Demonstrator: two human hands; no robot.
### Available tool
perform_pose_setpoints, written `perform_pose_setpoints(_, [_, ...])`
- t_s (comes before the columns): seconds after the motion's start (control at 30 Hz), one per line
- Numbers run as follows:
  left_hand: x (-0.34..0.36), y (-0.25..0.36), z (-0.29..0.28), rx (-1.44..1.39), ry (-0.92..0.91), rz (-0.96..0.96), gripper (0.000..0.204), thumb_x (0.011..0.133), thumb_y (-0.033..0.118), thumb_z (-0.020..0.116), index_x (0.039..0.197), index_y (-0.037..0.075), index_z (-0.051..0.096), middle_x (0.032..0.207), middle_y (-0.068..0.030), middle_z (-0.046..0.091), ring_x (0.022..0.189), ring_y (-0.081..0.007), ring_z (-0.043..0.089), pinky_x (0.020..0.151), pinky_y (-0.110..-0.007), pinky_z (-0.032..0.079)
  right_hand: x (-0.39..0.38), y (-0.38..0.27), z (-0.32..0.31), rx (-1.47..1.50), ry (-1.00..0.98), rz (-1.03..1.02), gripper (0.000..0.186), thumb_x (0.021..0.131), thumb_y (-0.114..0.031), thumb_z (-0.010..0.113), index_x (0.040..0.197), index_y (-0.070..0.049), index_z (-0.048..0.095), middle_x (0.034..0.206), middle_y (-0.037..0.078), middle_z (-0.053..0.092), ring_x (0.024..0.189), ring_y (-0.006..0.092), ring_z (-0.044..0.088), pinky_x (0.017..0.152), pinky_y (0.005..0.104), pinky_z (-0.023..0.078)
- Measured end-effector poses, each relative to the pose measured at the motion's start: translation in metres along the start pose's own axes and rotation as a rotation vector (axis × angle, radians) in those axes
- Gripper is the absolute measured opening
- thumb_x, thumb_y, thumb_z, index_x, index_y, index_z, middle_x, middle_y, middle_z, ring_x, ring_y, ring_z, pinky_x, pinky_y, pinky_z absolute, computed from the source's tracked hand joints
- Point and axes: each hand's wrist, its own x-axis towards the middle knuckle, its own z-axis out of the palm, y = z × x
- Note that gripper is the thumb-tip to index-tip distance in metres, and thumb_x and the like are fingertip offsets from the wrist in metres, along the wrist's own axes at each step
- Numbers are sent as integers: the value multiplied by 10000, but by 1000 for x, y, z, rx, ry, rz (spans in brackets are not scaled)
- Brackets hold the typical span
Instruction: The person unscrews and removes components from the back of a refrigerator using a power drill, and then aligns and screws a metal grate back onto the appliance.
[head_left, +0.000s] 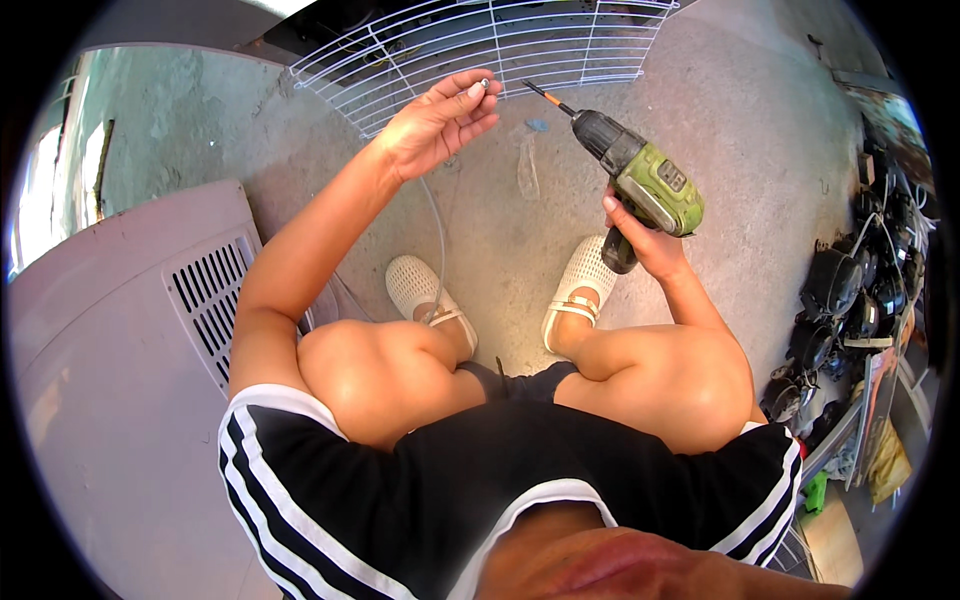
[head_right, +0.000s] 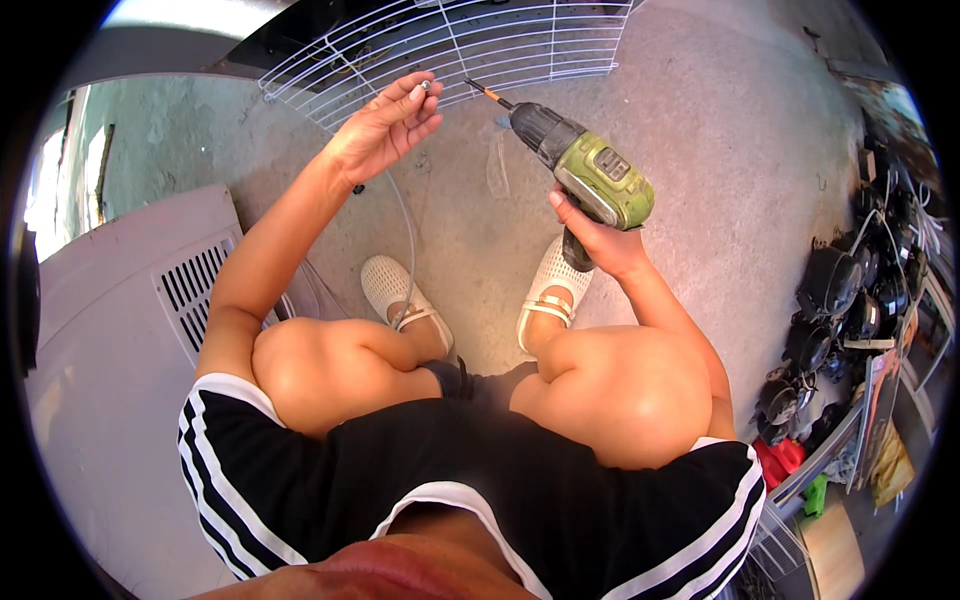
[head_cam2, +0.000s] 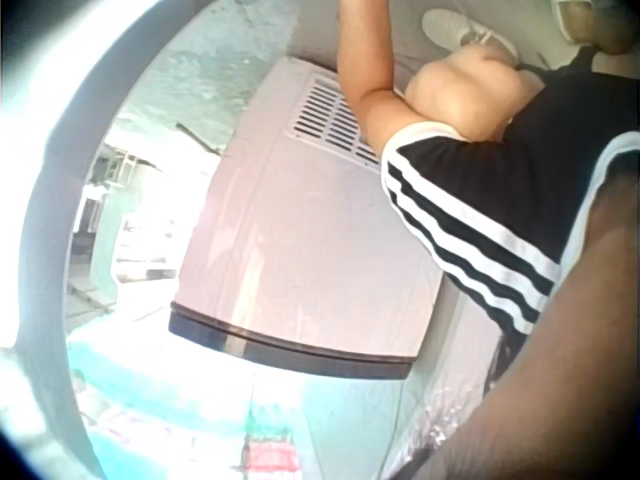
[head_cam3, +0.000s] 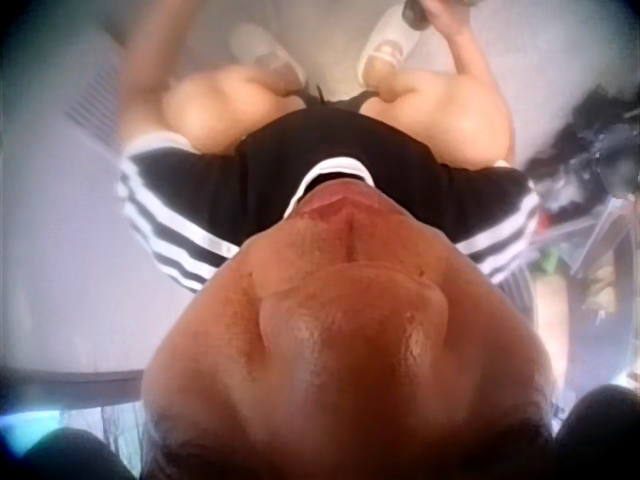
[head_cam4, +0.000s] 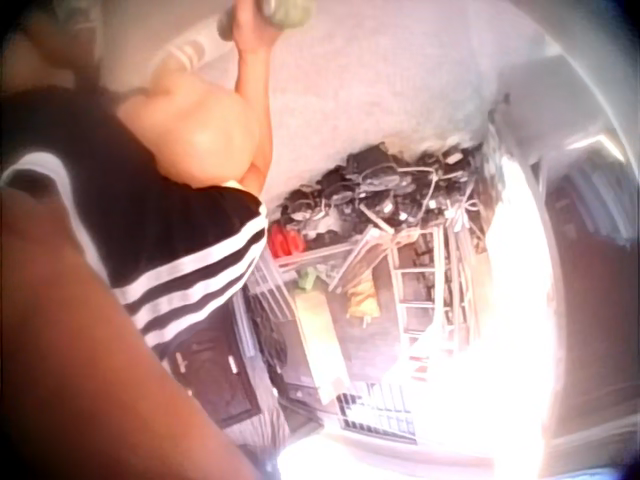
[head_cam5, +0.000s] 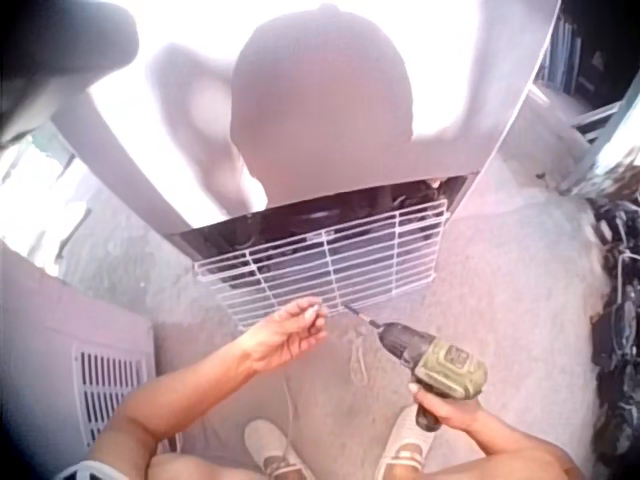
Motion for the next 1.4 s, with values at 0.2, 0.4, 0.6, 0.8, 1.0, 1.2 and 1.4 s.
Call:
perform_pose_setpoints(0.2, [2,-3,-2,60,51,-17,282,940,168,609,1209,86,589,1134,-22,640,1013,-114,618,942,-282,529,-3,-9,6,65,-15,86,228,870,-141,709,1069,-55,641,915,-13,637,740,69,570,653,236,484])
perform_pose_setpoints(0.4, [1,-6,1,68,47,-39,295,936,188,617,1210,83,590,1109,-22,642,1007,-113,619,934,-281,533,-2,-15,7,91,-52,108,246,864,-150,704,1080,-64,623,942,5,631,758,92,586,678,257,498])
perform_pose_setpoints(0.6, [2,-5,-1,58,4,-52,309,933,200,623,1214,76,586,1071,-7,646,978,-99,622,929,-274,538,-1,-18,9,103,-68,109,249,856,-143,706,1077,-65,624,955,7,636,752,94,586,678,261,500])
perform_pose_setpoints(0.8, [2,-2,-11,108,-9,-56,306,926,221,634,1198,84,603,1022,3,643,969,-94,619,928,-274,538,2,-20,9,68,-84,197,242,853,-152,711,1063,-65,629,932,5,635,745,92,582,670,263,496])
perform_pose_setpoints(1.0, [-8,-4,-6,196,47,-77,272,930,231,631,1152,73,631,1025,-7,631,959,-109,606,928,-289,533,-3,-16,8,55,-115,157,247,857,-163,713,1067,-65,629,911,0,631,746,89,581,666,258,495])
perform_pose_setpoints(1.2, [-8,-5,6,112,45,-83,265,941,216,607,1169,81,603,998,3,638,932,-101,616,920,-293,543,-6,-11,7,31,-114,97,252,869,-141,701,1100,-79,623,984,-11,627,795,85,571,703,261,494])
perform_pose_setpoints(1.4, [-15,-6,17,-17,-15,-36,378,956,332,570,1246,92,543,1066,1,624,975,-104,610,932,-302,534,-3,-4,16,10,-106,-4,223,886,-112,682,1095,-73,618,950,-9,612,787,74,560,687,254,476])
